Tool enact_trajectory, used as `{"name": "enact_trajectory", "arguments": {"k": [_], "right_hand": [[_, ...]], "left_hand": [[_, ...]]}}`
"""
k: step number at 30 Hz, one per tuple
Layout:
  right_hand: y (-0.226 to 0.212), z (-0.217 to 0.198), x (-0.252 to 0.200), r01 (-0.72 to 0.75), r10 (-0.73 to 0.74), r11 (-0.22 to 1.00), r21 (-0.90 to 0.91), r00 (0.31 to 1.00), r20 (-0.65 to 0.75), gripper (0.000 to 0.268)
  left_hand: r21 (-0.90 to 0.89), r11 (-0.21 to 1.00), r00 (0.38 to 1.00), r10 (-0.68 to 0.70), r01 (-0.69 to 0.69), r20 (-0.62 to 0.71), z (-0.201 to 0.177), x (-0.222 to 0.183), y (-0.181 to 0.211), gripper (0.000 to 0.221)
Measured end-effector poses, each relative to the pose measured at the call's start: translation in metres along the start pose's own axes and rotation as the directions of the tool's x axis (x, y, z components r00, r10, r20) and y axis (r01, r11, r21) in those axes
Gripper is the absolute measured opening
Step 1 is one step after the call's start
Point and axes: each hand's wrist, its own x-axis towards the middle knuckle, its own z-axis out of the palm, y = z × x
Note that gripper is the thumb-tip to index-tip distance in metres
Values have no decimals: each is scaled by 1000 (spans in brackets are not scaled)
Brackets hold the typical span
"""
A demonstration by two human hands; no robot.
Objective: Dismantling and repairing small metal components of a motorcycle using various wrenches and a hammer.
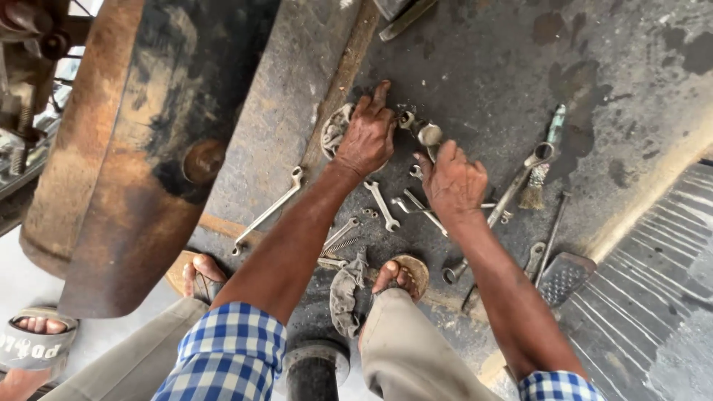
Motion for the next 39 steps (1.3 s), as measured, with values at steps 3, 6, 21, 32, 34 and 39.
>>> {"name": "enact_trajectory", "arguments": {"k": [3,6,21,32,34,39], "right_hand": [[4,-9,-9,17,-12,998,65,997,-77,45],[4,1,-13,-33,48,976,214,996,-69,44],[0,-9,-17,-26,32,992,124,998,-52,44],[-9,-7,7,-82,82,996,47,997,-11,42],[-8,-18,-8,-74,77,997,-36,990,116,43],[2,-31,-26,-374,329,902,215,919,218,49]], "left_hand": [[32,999,1000,-1,0,12,3,-3,-2,8],[32,999,1000,-6,6,2,1,0,0,13],[96,995,999,-28,25,23,6,-2,6,11],[145,988,998,58,-55,-19,11,10,-6,14],[116,991,998,64,-63,-5,16,-6,3,13],[125,992,998,-11,4,61,20,1,-13,14]]}}
